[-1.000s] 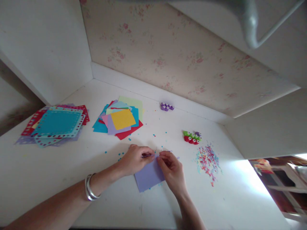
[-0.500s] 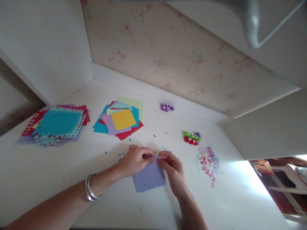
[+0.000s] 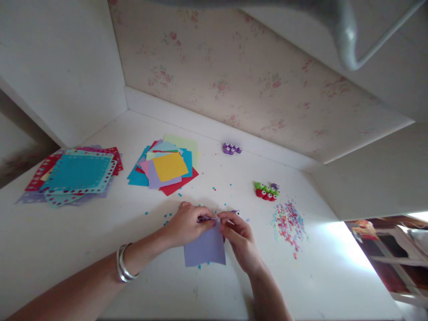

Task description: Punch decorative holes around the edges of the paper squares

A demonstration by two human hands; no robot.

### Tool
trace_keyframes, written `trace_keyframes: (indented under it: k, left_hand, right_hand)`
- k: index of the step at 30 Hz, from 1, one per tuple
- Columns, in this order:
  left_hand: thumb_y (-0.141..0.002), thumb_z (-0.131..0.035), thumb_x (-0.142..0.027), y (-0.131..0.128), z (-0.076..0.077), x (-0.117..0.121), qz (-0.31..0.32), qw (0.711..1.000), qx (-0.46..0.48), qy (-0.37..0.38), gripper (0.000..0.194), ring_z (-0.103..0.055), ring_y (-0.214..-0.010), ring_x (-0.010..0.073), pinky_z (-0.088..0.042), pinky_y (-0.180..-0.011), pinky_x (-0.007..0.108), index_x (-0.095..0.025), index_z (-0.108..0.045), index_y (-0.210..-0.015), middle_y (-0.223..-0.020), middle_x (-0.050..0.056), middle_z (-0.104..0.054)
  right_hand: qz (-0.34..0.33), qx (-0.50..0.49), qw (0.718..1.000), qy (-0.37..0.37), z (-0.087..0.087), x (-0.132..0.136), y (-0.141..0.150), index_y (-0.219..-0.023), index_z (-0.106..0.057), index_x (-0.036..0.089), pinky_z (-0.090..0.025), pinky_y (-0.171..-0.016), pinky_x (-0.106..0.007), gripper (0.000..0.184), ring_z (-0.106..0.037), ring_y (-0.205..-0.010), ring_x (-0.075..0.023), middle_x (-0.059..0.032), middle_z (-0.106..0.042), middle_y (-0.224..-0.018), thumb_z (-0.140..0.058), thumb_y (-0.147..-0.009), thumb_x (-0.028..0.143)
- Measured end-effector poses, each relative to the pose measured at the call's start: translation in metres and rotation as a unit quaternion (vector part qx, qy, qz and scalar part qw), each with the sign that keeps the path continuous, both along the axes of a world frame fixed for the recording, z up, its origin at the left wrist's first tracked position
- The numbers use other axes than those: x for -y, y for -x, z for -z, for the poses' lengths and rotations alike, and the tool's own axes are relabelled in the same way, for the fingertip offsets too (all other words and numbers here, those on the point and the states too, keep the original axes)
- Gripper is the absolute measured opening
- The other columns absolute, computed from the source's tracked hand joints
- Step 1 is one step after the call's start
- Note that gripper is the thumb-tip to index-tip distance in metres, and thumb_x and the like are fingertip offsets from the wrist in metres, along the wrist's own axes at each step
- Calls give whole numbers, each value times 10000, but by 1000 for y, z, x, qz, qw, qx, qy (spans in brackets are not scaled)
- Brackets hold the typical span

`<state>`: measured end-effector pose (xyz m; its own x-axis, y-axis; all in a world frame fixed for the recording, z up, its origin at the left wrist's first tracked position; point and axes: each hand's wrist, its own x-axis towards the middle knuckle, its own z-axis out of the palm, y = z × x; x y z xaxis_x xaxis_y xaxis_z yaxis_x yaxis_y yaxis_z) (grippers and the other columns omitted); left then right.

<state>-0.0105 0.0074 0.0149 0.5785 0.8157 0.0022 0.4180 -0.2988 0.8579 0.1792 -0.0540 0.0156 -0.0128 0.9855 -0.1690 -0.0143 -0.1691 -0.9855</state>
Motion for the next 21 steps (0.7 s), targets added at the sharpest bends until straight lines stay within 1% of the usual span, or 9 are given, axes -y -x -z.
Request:
trace_keyframes:
  k: [2, 4, 5, 6, 7, 9, 12, 16, 21]
  left_hand:
    - [-913, -632, -331, -1, 3, 1, -7, 1000, -5, -10, 138, -697, -860, 201, -382, -946, 390, -283, -748, -969, -917, -35, -779]
    - [-914, -631, -332, -2, 6, 2, -17, 1000, -10, -21, 140, -698, -869, 210, -378, -951, 404, -278, -747, -972, -907, -32, -781]
    - [-914, -634, -337, -3, 8, 3, -21, 999, -11, -25, 143, -699, -878, 214, -375, -955, 410, -274, -746, -976, -908, -29, -781]
    - [-913, -638, -339, -4, 9, 3, -25, 999, -12, -28, 145, -701, -885, 217, -373, -958, 414, -270, -745, -981, -914, -26, -782]
    - [-911, -643, -337, -5, 10, 3, -28, 999, -13, -29, 148, -703, -891, 217, -371, -962, 415, -266, -743, -992, -924, -21, -782]
    - [-902, -655, -328, -5, 12, 4, -36, 999, -12, -28, 168, -710, -900, 217, -375, -961, 412, -259, -735, -1031, -949, -12, -781]
    - [-896, -659, -331, -5, 11, 4, -38, 999, -8, -23, 209, -718, -903, 216, -378, -963, 411, -252, -721, -1079, -965, -4, -780]
    - [-903, -645, -353, -5, 10, 3, -40, 999, -7, -5, 221, -721, -920, 224, -365, -989, 429, -254, -719, -1086, -950, 3, -783]
    - [-890, -649, -347, -5, 7, 2, -40, 999, -5, 21, 223, -728, -920, 230, -379, -1000, 429, -245, -729, -1072, -930, 15, -785]
  right_hand:
    - [68, 123, 988, -61, -3, -3, -11, -1041, -696, 242, -405, -520, -238, 218, -480, -574, -111, 18, -566, -736, -668, -860, 359]
    - [135, 283, 942, -122, -4, -6, -25, -1042, -700, 228, -434, -537, -257, 223, -514, -600, -126, -15, -621, -810, -652, -880, 374]
    - [141, 347, 916, -144, -3, -8, -31, -1033, -709, 222, -463, -568, -269, 219, -554, -650, -141, -40, -652, -886, -647, -886, 372]
    - [129, 389, 898, -157, -2, -9, -37, -1027, -719, 216, -494, -613, -284, 217, -595, -715, -158, -62, -672, -970, -634, -897, 368]
    - [105, 412, 890, -164, 0, -10, -41, -1026, -727, 214, -521, -666, -299, 220, -628, -784, -176, -77, -682, -1038, -614, -913, 365]
    - [57, 417, 891, -171, 5, -10, -44, -1021, -737, 212, -544, -790, -328, 229, -664, -913, -203, -83, -703, -1080, -575, -943, 354]
    - [28, 386, 906, -170, 9, -6, -40, -1046, -736, 227, -538, -895, -347, 221, -679, -994, -212, -66, -733, -1062, -568, -956, 339]
    - [16, 344, 924, -167, 10, 0, -30, -1049, -740, 249, -556, -887, -333, 198, -698, -987, -202, -45, -748, -1053, -583, -953, 323]
    - [36, 346, 915, -206, 10, 1, -23, -1005, -751, 247, -568, -859, -306, 159, -710, -936, -185, -33, -758, -1007, -609, -940, 279]
